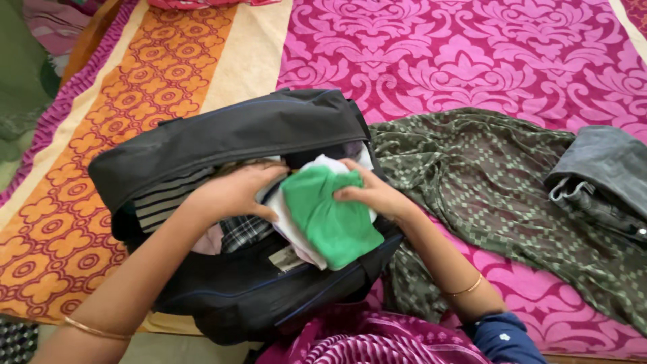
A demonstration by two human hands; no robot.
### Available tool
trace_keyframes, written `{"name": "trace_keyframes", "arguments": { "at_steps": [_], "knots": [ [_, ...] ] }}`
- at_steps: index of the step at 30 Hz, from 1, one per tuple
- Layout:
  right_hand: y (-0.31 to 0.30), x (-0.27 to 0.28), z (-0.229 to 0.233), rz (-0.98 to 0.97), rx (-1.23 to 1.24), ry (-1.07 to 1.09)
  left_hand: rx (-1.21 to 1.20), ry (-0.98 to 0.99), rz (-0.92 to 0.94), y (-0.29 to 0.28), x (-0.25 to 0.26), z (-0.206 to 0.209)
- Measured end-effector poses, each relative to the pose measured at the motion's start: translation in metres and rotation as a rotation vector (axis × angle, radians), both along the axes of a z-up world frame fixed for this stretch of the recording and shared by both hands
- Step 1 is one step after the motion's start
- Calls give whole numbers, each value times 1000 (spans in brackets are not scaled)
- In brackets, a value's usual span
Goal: The person packs folded clothes and toiletries into a black duffel bag on a bed, then zips it closed. Later, the person opens the bag and removes the clothes and toiletries, placing them on the bed.
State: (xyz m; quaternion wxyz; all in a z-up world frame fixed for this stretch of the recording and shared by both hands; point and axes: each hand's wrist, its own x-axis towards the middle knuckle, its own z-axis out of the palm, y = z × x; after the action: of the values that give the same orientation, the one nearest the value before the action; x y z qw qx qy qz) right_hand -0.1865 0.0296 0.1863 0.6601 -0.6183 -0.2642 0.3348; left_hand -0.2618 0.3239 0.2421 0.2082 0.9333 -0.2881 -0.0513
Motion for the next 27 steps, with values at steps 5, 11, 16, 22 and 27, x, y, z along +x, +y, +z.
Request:
{"name": "trace_keyframes", "arguments": {
  "at_steps": [5,11,16,22,27],
  "knots": [
    [12,-9,1,195,13,-167,89,-220,218,21,16,12],
    [27,9,23,-29,168,249,-65,-310,244,17,56,30],
    [76,80,7,-231,128,-74,-88,-230,351,4,44,31],
    [109,108,-32,-509,262,-302,1,-470,270,-8,36,28],
    [112,107,-15,-795,-201,-1048,-145,-468,246,-13,59,3]
  ]
}}
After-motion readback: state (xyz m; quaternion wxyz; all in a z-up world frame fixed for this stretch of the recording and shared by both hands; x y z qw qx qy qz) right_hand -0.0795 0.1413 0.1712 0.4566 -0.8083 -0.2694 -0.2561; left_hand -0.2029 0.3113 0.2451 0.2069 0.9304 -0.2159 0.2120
